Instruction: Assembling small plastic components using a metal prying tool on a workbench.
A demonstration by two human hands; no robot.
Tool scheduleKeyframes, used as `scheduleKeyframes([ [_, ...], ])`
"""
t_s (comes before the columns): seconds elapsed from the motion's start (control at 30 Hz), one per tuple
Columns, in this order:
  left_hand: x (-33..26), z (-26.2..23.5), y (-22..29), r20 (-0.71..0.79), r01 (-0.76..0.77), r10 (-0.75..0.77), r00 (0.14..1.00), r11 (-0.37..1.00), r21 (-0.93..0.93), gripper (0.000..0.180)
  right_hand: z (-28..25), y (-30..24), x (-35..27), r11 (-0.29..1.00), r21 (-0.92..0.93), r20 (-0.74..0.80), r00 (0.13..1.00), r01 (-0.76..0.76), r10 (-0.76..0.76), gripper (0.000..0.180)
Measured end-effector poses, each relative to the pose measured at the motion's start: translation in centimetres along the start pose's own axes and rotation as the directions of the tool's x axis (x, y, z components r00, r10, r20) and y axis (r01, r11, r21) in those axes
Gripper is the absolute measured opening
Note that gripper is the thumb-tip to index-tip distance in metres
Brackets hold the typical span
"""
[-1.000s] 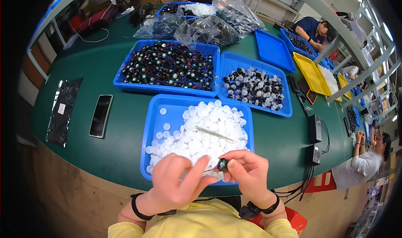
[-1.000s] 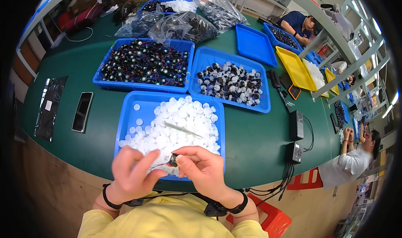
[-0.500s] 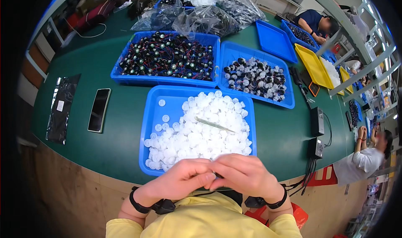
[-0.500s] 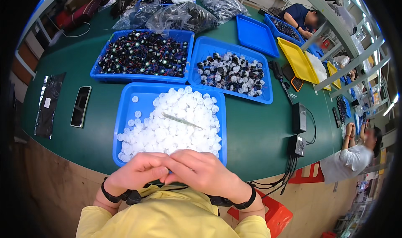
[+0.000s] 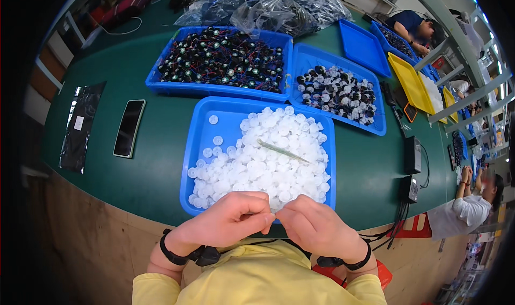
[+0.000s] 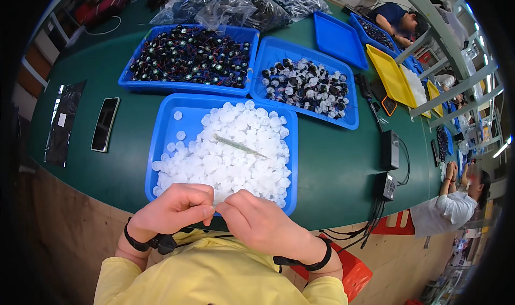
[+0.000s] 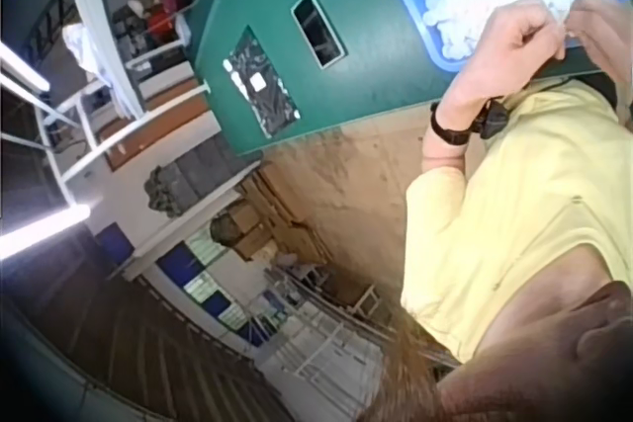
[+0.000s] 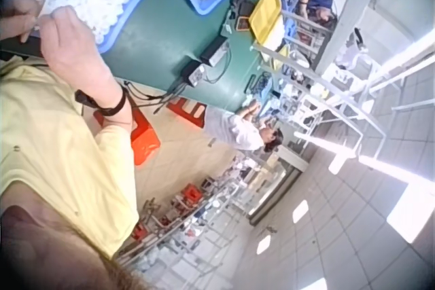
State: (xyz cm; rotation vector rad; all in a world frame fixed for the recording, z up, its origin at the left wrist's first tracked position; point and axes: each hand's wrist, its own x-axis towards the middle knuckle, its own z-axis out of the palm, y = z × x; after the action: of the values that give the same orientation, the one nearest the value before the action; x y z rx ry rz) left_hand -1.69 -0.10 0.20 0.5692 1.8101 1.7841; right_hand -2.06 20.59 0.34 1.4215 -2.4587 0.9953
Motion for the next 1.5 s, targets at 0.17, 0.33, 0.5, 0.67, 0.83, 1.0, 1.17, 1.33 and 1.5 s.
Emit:
scheduleKeyframes([
  [0.17,0.0,0.5,-0.2,-0.143,0.106,-0.175,0.974,0.912,-0.396,0.019,0.0,-0.2,-0.2,0.992,0.005,-0.078,0.989,-0.128,0.128,0.021],
  [0.33,0.2,0.6,-0.3,-0.171,-0.052,-0.121,0.978,0.651,-0.757,0.030,-1.1,-0.4,-0.6,0.963,0.228,-0.273,0.940,-0.142,0.203,0.022],
  [0.5,-0.6,0.4,-0.3,-0.103,-0.164,0.142,0.984,0.531,-0.831,0.029,-1.6,-1.5,0.4,0.966,0.257,-0.368,0.921,-0.027,0.124,0.018],
  [0.67,-0.8,0.9,0.1,-0.160,-0.231,0.173,0.972,0.566,-0.791,0.027,-1.1,-1.8,-0.7,0.757,0.650,-0.300,0.937,0.066,0.177,0.019],
  [0.83,-0.6,1.0,-0.2,-0.233,-0.280,0.156,0.960,0.574,-0.769,0.024,-0.6,-2.5,0.1,0.549,0.831,-0.281,0.920,0.091,0.273,0.013],
  [1.0,-0.6,1.0,-0.1,-0.253,-0.221,0.004,0.967,0.507,-0.833,0.023,-1.1,-2.1,0.0,0.672,0.738,-0.244,0.904,-0.062,0.352,0.014],
  [1.17,-0.5,0.9,-0.4,-0.274,-0.206,-0.015,0.962,0.622,-0.755,0.027,-1.7,-2.1,1.6,0.971,0.222,-0.332,0.930,-0.087,0.159,0.017],
  [1.33,-0.6,0.5,-1.6,-0.210,-0.235,0.112,0.971,0.595,-0.769,0.035,-1.1,-2.2,1.9,0.984,-0.174,-0.382,0.923,-0.027,-0.042,0.021],
  [1.5,-0.4,0.6,-1.9,-0.209,-0.249,0.136,0.968,0.538,-0.805,0.033,-0.9,-2.0,2.3,0.911,-0.410,-0.357,0.912,0.041,-0.202,0.019],
])
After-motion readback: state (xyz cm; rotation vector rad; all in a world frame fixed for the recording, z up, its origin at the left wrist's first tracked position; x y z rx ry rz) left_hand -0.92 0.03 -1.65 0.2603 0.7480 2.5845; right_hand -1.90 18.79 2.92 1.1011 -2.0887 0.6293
